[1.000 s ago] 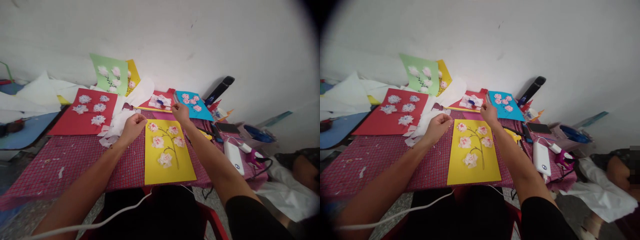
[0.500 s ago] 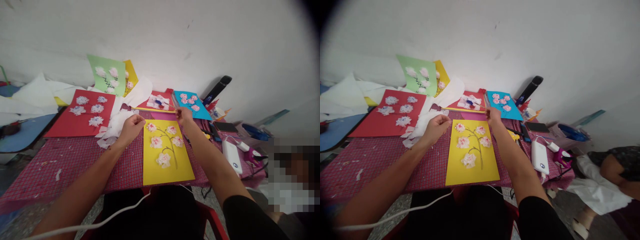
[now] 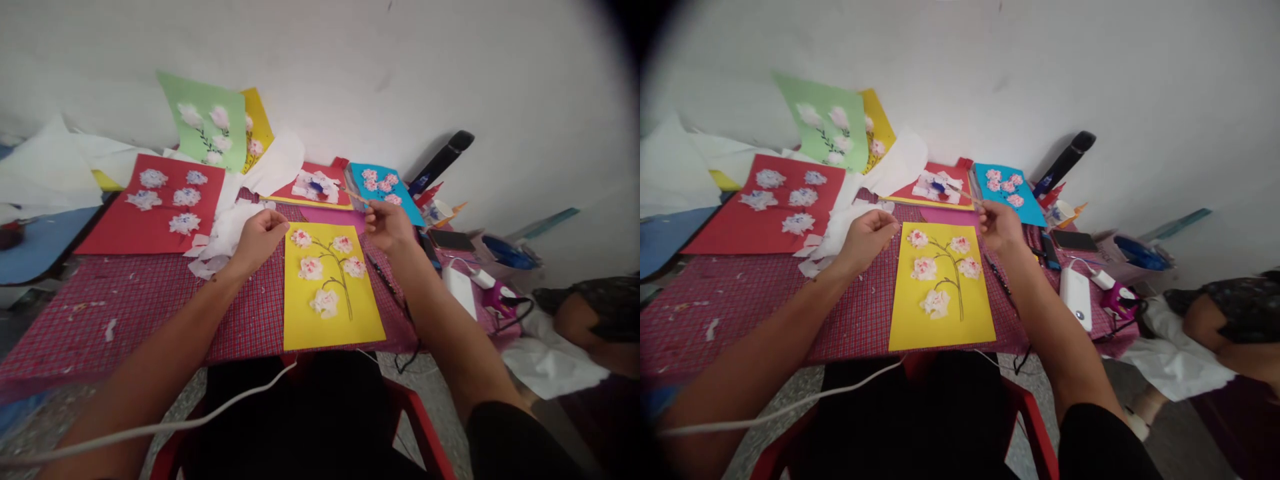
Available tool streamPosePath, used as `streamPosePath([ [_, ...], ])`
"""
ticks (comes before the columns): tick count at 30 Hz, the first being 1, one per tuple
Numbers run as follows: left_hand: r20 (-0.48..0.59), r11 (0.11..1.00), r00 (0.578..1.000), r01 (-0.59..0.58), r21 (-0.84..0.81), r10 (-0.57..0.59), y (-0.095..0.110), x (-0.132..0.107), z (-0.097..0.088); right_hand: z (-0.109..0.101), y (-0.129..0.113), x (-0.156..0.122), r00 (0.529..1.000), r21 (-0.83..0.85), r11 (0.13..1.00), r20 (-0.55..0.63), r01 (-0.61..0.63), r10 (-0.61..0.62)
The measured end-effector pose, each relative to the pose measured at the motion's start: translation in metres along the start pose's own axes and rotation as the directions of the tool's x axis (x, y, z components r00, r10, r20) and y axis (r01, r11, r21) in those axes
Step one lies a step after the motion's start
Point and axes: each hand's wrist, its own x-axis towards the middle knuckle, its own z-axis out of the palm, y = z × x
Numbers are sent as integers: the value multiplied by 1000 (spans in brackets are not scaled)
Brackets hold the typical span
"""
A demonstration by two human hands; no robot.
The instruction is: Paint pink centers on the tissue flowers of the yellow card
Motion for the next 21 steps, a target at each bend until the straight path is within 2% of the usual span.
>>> streamPosePath([
  [2,4,1000,1000,-2,5,2,-1,0,1,-18,3,-41,998,6,1000,61,-29,29],
  [5,16,1000,1000,-10,-18,11,-2,0,2,-43,19,-101,995,-161,986,85,-43,58],
  [9,13,999,1000,-23,-33,23,-4,1,4,-59,43,-152,996,-319,948,83,-15,44],
  [13,-1,999,1000,-21,-24,21,-5,1,4,-58,55,-171,990,-489,867,136,96,-33],
  [18,1,1000,1000,-5,-22,5,-1,1,3,-56,54,-176,960,-654,709,248,264,-129],
  [21,-4,999,1000,10,-34,-11,1,0,3,-55,51,-176,946,-712,625,279,321,-168],
])
